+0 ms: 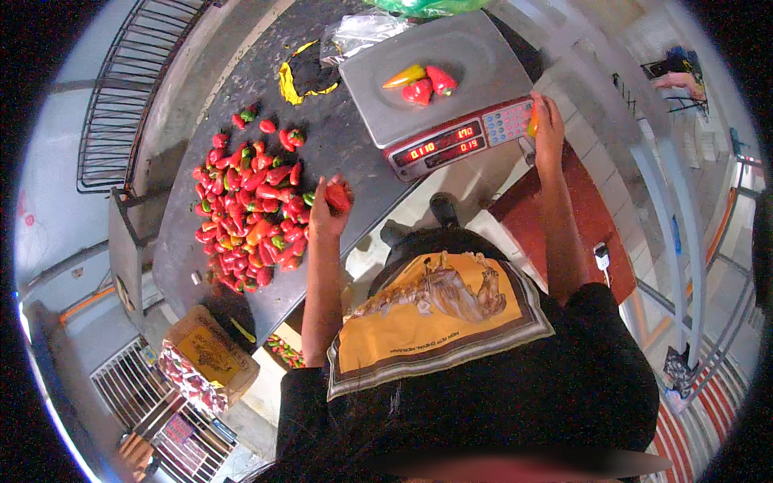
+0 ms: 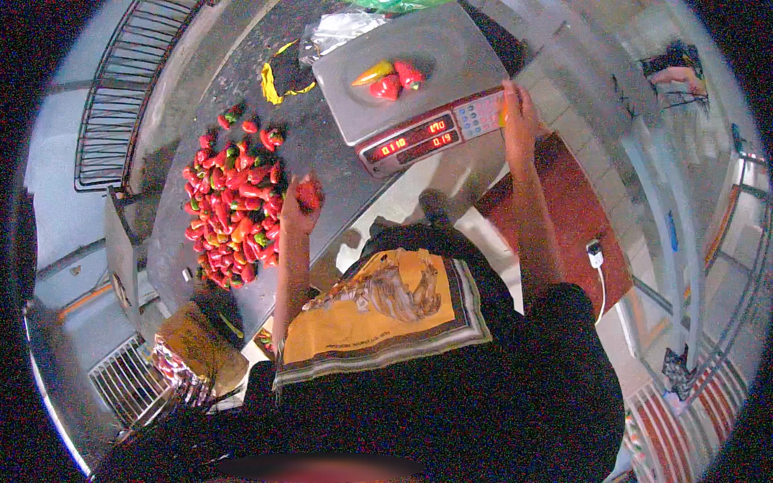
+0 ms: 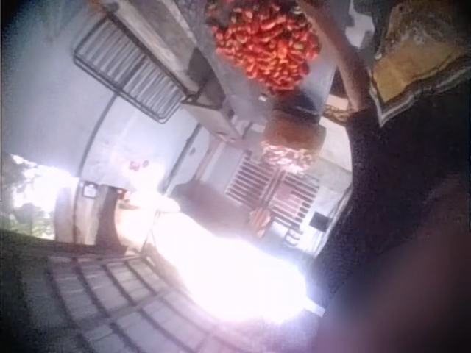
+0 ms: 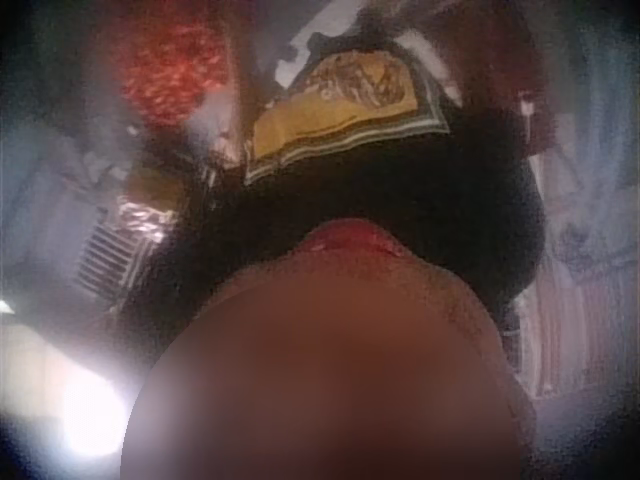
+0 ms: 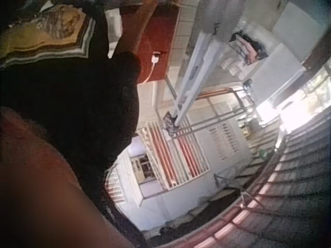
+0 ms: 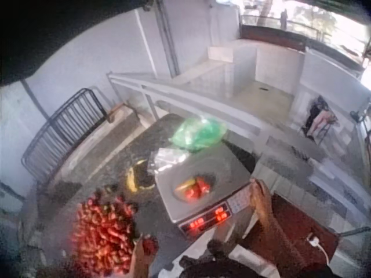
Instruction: The person selects red and green peppers from a pile on a table, places them on a digital scale, transfers them into a clear plastic bag, and ties the bag closed. The process is repeated multiple times throughout the clip.
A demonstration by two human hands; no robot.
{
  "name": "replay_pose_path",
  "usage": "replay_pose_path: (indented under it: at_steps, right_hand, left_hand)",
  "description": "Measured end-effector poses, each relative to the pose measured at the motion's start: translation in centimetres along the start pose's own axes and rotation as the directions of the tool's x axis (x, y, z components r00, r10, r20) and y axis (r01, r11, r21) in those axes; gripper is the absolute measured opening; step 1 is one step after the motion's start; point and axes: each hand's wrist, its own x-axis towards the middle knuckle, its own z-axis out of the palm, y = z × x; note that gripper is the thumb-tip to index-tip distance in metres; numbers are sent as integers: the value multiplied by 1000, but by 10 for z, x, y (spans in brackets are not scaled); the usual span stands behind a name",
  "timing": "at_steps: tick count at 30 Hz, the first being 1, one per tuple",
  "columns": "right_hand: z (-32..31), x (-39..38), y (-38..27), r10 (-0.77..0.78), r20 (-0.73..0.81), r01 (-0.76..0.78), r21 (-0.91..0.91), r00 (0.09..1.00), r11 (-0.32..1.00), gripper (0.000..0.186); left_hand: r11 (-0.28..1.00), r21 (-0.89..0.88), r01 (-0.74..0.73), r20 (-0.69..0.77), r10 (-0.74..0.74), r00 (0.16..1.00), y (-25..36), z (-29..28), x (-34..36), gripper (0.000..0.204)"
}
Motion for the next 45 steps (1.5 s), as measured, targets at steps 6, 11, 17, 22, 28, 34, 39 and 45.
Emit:
replay_pose_path:
  at_steps: [6,11,17,22,28,34,39,45]
  right_hand:
    - [37,3,11,-344,154,377,-350,926,858,34]
    - [78,17,-22,-527,187,559,-288,829,777,41]
    - [117,45,-39,-524,282,594,-411,804,691,45]
    - [131,62,-39,-547,360,650,-315,756,692,44]
    - [171,5,-51,-428,561,595,-150,709,789,34]
    - [245,-107,-31,-312,874,545,65,373,836,34]
    - [290,-133,34,-71,933,424,-91,353,901,36]
    - [359,-145,42,-85,954,509,-77,289,857,38]
  left_hand:
    - [996,18,-88,-140,90,986,-17,-9,-37,24]
    - [962,204,-180,-83,200,976,-18,-17,-60,34]
    - [948,279,-153,-215,217,952,-23,-25,-84,41]
    - [944,293,-151,-224,221,949,-29,-41,-85,40]
    - [692,679,-244,-243,525,815,-16,-31,-70,34]
    - [438,869,-230,-228,767,600,21,-27,-55,34]
    - [18,1000,-12,-14,965,261,69,-44,-54,35]
    - [216,960,-179,-150,934,323,120,-139,-65,37]
